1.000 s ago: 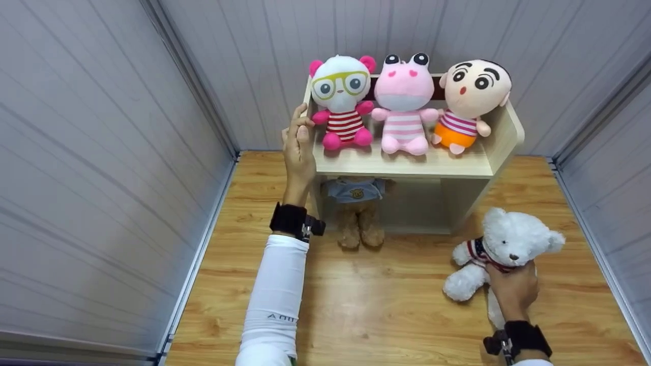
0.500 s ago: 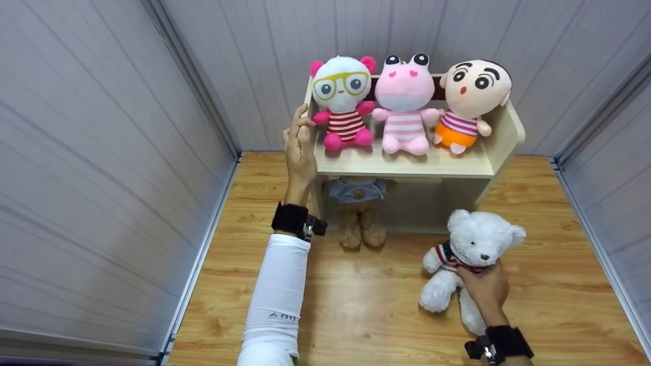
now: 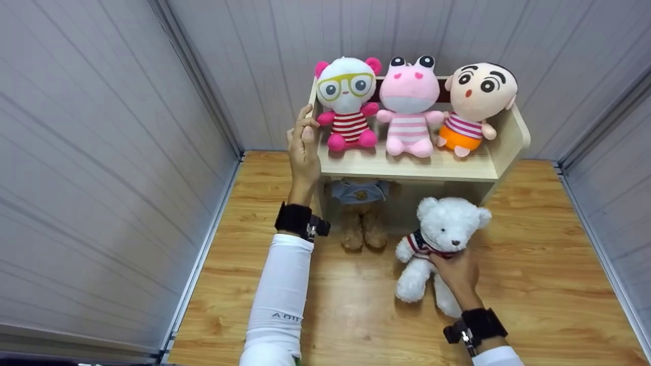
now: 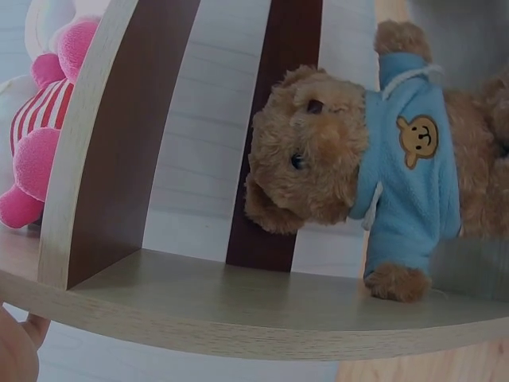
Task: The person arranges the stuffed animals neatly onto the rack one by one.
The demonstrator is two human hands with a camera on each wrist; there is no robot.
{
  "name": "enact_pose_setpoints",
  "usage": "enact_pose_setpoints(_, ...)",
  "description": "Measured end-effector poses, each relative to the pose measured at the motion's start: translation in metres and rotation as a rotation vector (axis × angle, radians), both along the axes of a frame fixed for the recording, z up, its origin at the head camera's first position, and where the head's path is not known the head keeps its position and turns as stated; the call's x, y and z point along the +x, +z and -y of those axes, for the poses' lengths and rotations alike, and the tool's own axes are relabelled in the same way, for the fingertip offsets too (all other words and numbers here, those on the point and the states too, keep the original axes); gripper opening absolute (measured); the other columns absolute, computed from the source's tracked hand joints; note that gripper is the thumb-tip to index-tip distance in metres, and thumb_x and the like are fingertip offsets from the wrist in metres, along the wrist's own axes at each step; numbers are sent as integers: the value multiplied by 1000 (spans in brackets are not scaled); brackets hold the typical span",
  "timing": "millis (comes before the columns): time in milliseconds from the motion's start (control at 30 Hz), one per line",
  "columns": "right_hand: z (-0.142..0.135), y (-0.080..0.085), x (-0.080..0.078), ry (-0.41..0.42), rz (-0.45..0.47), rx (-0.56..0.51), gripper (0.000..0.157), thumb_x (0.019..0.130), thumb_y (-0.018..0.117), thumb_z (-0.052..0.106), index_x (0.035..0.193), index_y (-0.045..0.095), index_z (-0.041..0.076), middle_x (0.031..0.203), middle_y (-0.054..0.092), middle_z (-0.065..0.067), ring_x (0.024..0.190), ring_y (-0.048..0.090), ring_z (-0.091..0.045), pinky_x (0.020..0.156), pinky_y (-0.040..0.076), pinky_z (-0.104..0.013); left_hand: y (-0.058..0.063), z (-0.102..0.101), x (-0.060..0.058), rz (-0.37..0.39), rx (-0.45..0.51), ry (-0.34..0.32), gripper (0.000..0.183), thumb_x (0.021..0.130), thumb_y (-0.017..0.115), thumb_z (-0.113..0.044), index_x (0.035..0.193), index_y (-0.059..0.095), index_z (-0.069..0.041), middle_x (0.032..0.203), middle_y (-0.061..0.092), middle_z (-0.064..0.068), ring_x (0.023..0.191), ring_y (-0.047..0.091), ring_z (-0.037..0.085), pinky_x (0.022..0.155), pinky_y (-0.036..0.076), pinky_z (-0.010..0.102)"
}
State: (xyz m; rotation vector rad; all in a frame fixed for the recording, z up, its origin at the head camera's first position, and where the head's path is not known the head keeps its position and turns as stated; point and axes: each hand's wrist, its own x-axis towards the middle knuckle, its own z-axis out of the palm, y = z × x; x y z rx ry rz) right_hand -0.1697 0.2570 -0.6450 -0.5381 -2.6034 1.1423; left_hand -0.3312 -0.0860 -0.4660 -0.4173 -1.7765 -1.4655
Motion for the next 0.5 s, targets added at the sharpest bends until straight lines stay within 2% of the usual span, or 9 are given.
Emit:
enact_pose_setpoints(133,9,9,-14,41,-17,11,58,74,85,28,119,60,-1,118,68,-26,111,63,-47,88,48,-59,6,-3,6,-3,23,-7,27,104,32,-12,103,58,-3,153,52,17,120,48,31,99,27,36)
enact_pose_setpoints(200,12,13,-21,61,-26,15,61,75,85,27,123,58,0,123,66,-25,115,62,-46,91,48,-59,12,-4,12,-3,34,-12,25,101,32,-5,103,57,0,152,52,22,118,47,32,99,27,35)
enact_pose_setpoints(333,16,20,-34,72,-28,28,68,76,83,29,130,54,0,129,61,-26,121,58,-47,97,46,-62,25,-6,26,3,46,-15,24,100,34,-2,102,57,2,150,52,25,114,47,31,97,28,33)
enact_pose_setpoints(500,16,26,-45,73,-51,23,74,76,82,29,136,50,0,135,58,-25,125,56,-48,100,45,-61,30,-8,32,15,43,-14,23,101,34,-6,101,56,1,149,52,25,118,47,30,98,28,33)
